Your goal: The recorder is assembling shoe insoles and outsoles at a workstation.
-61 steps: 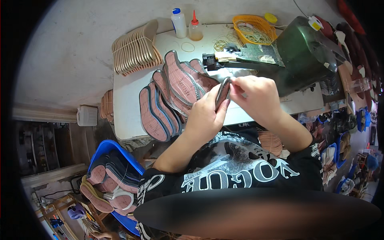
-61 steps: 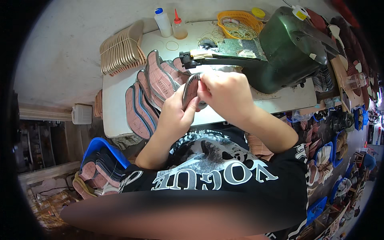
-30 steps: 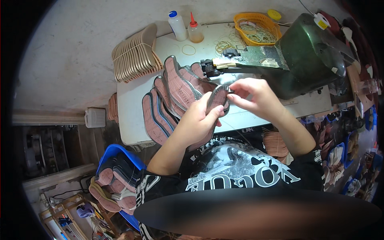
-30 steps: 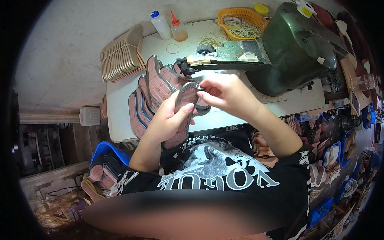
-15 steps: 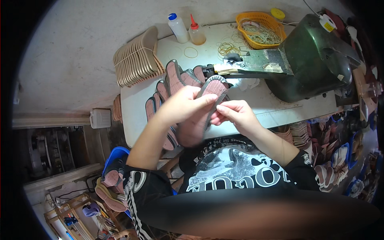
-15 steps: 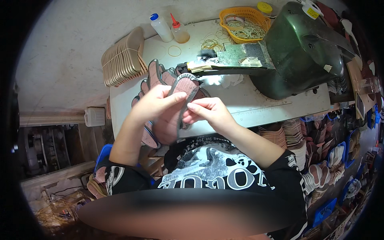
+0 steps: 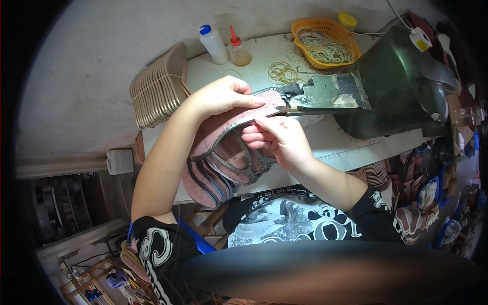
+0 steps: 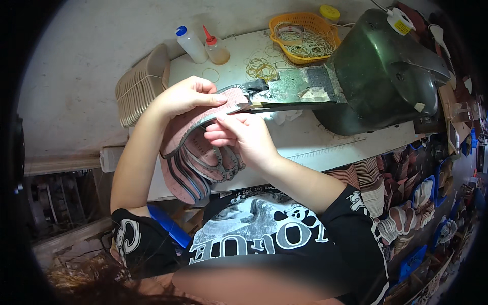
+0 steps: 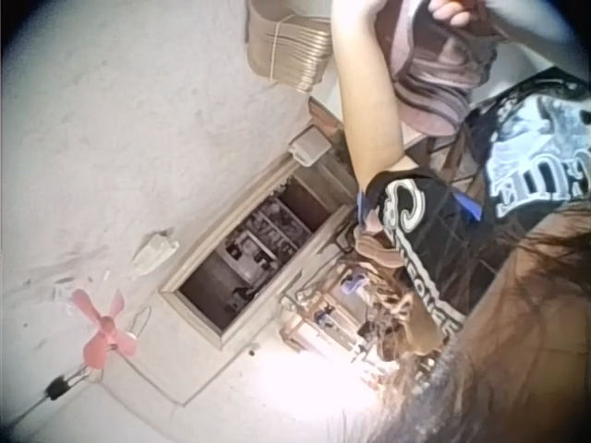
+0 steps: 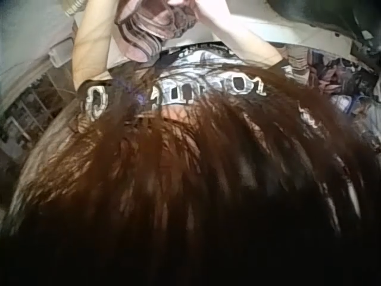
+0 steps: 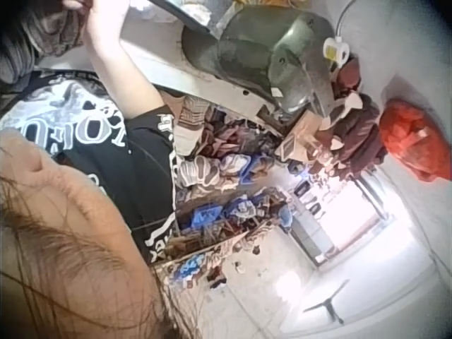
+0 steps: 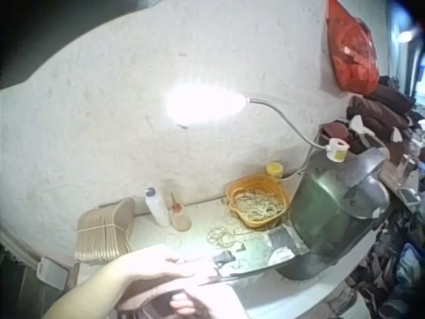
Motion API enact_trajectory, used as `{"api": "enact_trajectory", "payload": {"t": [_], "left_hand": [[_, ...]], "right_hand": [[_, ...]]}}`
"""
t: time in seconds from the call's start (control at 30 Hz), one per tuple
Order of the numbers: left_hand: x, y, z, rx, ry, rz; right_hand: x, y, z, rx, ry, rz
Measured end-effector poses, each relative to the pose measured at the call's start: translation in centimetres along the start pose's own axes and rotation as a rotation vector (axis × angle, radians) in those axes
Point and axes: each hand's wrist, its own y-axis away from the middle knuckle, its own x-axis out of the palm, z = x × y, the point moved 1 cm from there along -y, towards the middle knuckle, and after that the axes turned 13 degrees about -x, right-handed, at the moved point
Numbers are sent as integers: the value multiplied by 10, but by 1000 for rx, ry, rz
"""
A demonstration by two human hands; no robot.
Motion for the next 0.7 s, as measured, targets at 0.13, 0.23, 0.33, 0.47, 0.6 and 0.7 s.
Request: {"api": "enact_trajectory", "payload": {"t": [0.13,0.23,0.33,0.47,0.6,0.7], "left_hand": [[10,8,-8,-54,108,-20],[14,0,1,-110,204,35],[25,8,-13,-172,186,39],[36,17,-13,-240,206,48],[51,28,5,-139,287,-90],[78,34,27,28,417,-209]], "right_hand": [[-3,2,15,57,44,-45],[-17,-1,31,133,165,20],[-33,-3,43,111,208,42],[-41,5,58,139,299,67],[-19,34,49,108,267,179],[-22,47,45,51,570,343]]}}
